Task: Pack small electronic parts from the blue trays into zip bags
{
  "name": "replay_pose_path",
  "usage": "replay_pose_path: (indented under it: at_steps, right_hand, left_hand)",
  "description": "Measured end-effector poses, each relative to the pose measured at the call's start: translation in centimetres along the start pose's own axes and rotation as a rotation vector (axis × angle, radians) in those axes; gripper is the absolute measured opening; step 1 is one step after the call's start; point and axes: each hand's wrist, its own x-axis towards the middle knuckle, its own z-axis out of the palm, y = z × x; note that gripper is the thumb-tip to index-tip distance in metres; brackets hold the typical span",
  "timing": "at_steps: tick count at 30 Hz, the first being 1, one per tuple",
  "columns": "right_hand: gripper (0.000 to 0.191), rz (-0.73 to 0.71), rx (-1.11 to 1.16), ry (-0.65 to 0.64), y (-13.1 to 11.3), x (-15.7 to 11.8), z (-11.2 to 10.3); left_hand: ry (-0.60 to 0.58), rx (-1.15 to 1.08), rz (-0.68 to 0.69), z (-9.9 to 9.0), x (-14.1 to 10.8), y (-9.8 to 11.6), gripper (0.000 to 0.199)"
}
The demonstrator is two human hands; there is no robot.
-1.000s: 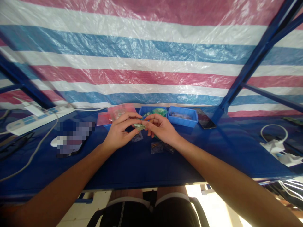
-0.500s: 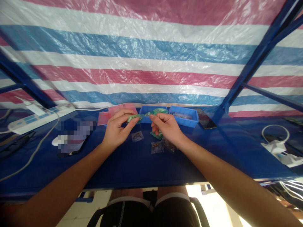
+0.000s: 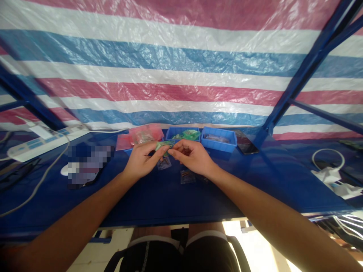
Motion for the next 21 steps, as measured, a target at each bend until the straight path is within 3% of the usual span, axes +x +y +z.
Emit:
replay_pose_path:
  at_steps: [5,7,11,15,19,21]
  right_hand:
    - [0.051,-0.068,-0.07,0.1,0.1,0.1,-0.1]
    - [0.054,-0.07,-0.083,0.083,-0.1,0.1,-0.2]
    - [0.032,-0.077,-0.047,0.017,-0.3,0.1,-0.3]
    - [0.034,-0.034,0.092,0.014,-0.3,0.4,-0.2]
    - [0.042,0.031,0.2,0.054,-0.7,0.7,-0.3]
    - [0.043,0.059,0.241,0.078,-1.0,0.8,-0.4]
  left_hand:
    - [-0.023,-0.035,0.015,0.0,0.1,0.2,0.042]
    - [-0.044,-0.067,0.014,0.0,0.0,0.2,0.04]
    - [-0.082,-0.113,-0.008,0.0,-0.1,0.0,0.041]
    - [-0.118,-0.091,-0.001,0.0,-0.1,-0.1,0.045]
    - [-0.034,0.004,0.031,0.3,-0.1,-0.2,0.03]
    - [0.002,-0.004,0.011,0.6,-0.1,-0.4,0.045]
